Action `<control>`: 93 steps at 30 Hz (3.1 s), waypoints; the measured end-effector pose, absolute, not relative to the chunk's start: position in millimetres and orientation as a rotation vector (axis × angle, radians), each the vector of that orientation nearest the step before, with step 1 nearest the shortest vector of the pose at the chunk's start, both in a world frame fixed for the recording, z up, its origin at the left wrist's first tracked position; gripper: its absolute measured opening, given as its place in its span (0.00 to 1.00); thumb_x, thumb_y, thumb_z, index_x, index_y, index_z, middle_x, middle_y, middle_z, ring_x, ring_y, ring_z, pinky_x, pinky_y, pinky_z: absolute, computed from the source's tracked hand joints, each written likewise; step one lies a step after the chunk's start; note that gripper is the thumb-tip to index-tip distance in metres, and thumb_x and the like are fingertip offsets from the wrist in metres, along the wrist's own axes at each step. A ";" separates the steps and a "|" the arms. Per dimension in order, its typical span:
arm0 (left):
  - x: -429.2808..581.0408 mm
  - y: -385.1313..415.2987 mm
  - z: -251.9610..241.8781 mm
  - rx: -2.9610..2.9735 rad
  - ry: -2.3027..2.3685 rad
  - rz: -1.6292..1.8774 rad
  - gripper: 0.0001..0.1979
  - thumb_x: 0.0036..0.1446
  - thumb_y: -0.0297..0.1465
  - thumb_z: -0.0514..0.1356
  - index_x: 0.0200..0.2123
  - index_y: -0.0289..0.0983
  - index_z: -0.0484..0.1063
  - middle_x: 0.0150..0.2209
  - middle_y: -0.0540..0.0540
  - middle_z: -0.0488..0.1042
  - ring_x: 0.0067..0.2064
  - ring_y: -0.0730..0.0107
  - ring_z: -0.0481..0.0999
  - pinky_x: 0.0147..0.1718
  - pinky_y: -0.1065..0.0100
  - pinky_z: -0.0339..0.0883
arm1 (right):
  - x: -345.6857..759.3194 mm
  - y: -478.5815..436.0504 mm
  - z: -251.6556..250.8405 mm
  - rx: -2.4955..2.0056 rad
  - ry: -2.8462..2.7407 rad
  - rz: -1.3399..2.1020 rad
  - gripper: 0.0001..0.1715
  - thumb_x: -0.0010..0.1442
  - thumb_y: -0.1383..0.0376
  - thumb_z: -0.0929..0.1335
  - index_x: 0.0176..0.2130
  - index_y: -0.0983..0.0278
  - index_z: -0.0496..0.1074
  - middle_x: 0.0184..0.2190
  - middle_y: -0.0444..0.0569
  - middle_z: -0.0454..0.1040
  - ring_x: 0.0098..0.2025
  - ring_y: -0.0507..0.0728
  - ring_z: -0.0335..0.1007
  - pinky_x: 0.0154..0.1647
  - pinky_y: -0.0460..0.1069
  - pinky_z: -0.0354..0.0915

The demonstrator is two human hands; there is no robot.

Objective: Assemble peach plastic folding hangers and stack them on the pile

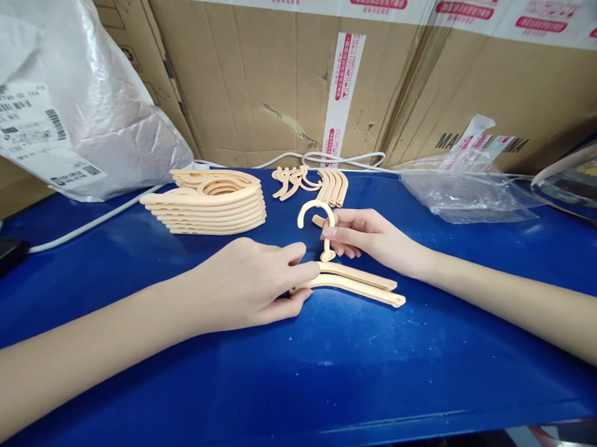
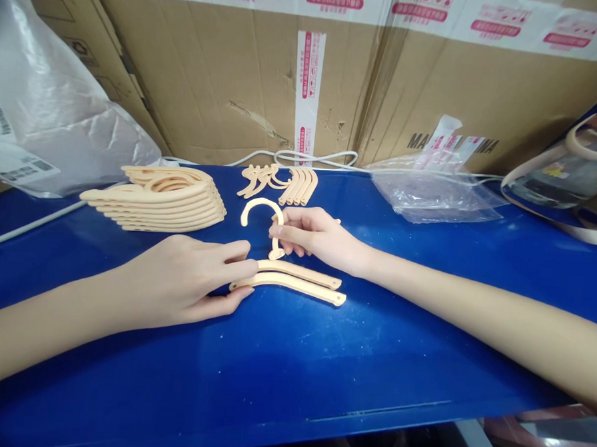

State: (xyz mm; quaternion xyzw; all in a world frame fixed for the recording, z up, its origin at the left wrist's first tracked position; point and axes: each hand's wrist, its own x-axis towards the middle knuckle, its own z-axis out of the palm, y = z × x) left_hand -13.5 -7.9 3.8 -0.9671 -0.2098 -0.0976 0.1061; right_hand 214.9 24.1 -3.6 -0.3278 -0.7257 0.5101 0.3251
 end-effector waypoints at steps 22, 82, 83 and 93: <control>-16.4 -10.5 4.9 -2.963 -0.602 -0.654 0.06 0.65 0.30 0.52 0.35 0.38 0.66 0.31 0.53 0.64 0.25 0.77 0.61 0.22 0.70 0.52 | 215.8 23.5 -2.3 -0.881 -1.903 1.328 0.12 0.62 0.61 0.67 0.30 0.66 0.68 0.21 0.39 0.64 0.22 0.45 0.58 0.21 0.43 0.55; -14.5 -7.5 1.2 -2.954 -1.118 -0.659 0.12 0.68 0.35 0.48 0.50 0.38 0.65 0.39 0.48 0.76 0.37 0.67 0.76 0.34 0.68 0.64 | 216.9 22.2 -2.6 -0.872 -1.668 1.432 0.19 0.56 0.68 0.71 0.44 0.63 0.60 0.28 0.40 0.73 0.23 0.46 0.65 0.22 0.43 0.61; -14.2 -7.5 1.2 -2.949 -1.116 -0.667 0.13 0.68 0.35 0.48 0.51 0.38 0.64 0.39 0.48 0.76 0.38 0.67 0.76 0.34 0.68 0.64 | 217.1 22.3 -2.6 -0.878 -1.654 1.432 0.20 0.55 0.68 0.71 0.44 0.63 0.60 0.28 0.40 0.72 0.23 0.46 0.65 0.22 0.43 0.61; -14.6 -7.3 -2.0 -2.954 -1.127 -0.713 0.16 0.69 0.33 0.48 0.57 0.39 0.62 0.47 0.45 0.75 0.44 0.64 0.76 0.38 0.66 0.67 | 219.2 24.2 -1.7 -0.900 -1.515 1.464 0.23 0.52 0.66 0.74 0.43 0.63 0.62 0.30 0.41 0.73 0.23 0.45 0.62 0.23 0.43 0.58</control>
